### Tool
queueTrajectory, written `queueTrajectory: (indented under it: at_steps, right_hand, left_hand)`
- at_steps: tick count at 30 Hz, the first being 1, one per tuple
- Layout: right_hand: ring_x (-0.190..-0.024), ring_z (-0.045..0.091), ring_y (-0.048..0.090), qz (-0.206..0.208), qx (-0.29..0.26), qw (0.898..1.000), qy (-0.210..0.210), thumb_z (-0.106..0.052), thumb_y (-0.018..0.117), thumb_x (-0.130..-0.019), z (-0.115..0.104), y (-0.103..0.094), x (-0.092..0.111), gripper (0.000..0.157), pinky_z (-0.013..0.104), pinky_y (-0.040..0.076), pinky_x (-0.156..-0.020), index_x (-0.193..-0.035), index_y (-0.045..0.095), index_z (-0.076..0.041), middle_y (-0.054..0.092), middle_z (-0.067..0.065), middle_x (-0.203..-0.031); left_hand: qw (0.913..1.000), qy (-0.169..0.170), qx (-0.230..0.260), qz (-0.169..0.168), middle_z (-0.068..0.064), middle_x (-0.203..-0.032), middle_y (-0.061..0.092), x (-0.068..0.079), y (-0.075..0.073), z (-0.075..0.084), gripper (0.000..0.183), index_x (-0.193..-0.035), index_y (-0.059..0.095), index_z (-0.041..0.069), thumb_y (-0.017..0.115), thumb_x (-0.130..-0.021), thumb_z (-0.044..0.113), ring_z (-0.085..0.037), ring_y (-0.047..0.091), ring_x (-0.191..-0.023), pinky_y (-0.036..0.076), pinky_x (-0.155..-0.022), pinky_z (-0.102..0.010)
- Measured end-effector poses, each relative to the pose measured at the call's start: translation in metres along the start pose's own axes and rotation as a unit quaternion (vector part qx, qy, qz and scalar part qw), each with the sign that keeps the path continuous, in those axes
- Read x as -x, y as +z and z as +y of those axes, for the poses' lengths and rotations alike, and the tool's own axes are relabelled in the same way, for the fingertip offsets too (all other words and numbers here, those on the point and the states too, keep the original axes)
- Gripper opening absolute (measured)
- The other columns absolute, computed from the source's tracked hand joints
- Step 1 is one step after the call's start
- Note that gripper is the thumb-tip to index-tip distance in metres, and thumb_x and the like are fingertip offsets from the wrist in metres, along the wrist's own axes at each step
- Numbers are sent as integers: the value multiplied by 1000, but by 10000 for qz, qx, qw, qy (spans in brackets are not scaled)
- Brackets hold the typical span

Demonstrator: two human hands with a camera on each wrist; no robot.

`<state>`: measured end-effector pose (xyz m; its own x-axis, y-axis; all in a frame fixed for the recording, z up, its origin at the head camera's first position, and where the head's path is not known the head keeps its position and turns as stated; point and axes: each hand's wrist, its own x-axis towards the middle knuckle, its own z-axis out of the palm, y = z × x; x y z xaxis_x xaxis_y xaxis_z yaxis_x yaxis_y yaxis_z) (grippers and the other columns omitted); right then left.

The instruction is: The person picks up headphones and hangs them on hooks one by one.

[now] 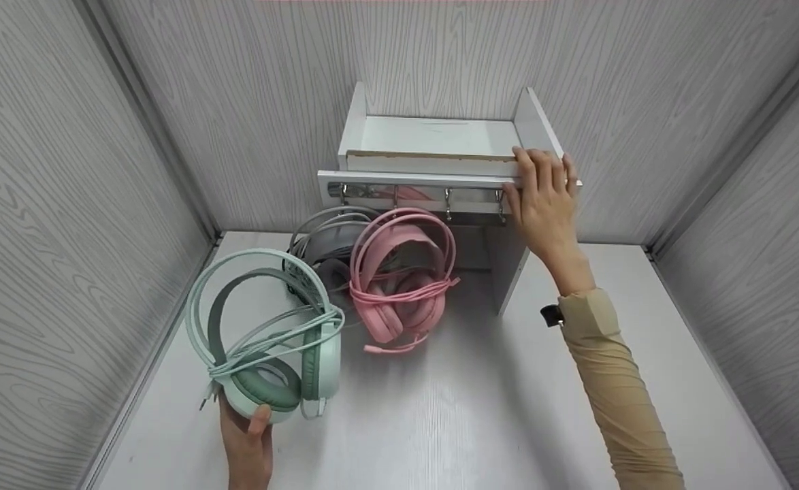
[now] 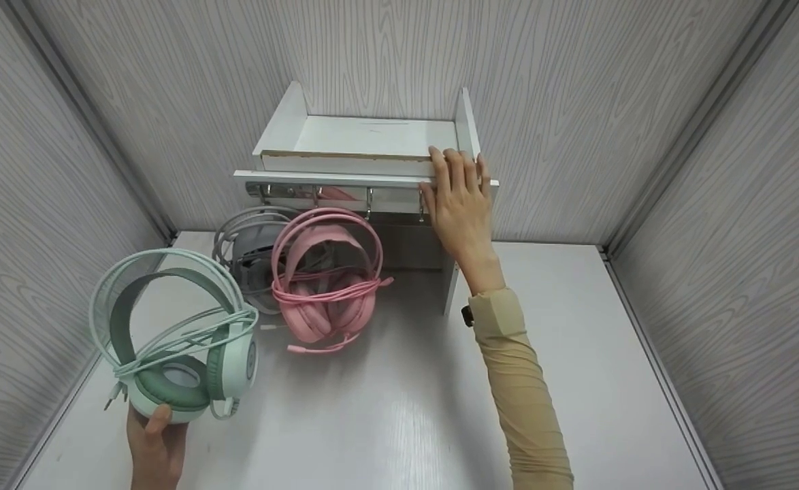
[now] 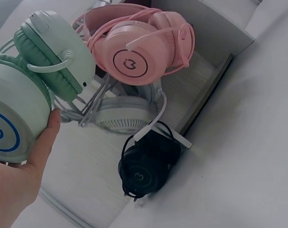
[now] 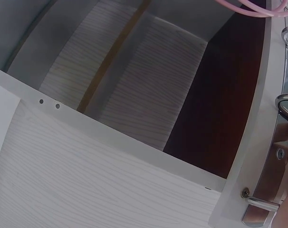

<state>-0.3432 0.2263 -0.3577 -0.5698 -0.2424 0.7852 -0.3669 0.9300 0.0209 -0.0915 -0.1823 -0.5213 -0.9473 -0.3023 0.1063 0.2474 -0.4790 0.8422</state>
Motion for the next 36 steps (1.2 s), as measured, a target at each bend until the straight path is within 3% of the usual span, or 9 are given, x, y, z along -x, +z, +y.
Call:
queueTrajectory:
  at_steps: [11,20,30,36]
  right_hand:
    - [-131,27,35,-32,110,9999,-28,-42,36,-101,-1,1,0,52,46,13,-118,-147,31,-17,43,9,-137]
    - [-131,28,36,-3,120,9999,-43,-42,37,-101,-1,1,0,52,47,14,-117,-147,32,-17,43,9,-137]
    - [-131,27,35,-70,109,9999,25,-42,35,-101,-1,-1,0,52,47,13,-117,-147,31,-17,43,9,-137]
    - [-132,28,33,-181,166,9997,-5,-43,33,-102,-2,-1,0,52,47,12,-117,-148,29,-17,42,9,-137]
  left_hand:
    - [9945,177,-918,-474,-7,-144,25,18,32,-11,100,-151,3,27,64,-77,3,-22,36,-131,43,-103,-25]
    - [9899,381,-708,-1168,-12,-148,19,19,57,-15,104,-152,0,23,66,-74,1,-24,30,-136,39,-107,-29]
    - [9854,564,-791,-1400,-10,-152,16,12,81,-23,106,-152,0,20,66,-73,-1,-21,28,-139,36,-108,-25]
    - [9837,476,-814,-1532,-9,-153,17,10,97,-32,101,-152,1,18,67,-77,0,-19,28,-140,34,-110,-23]
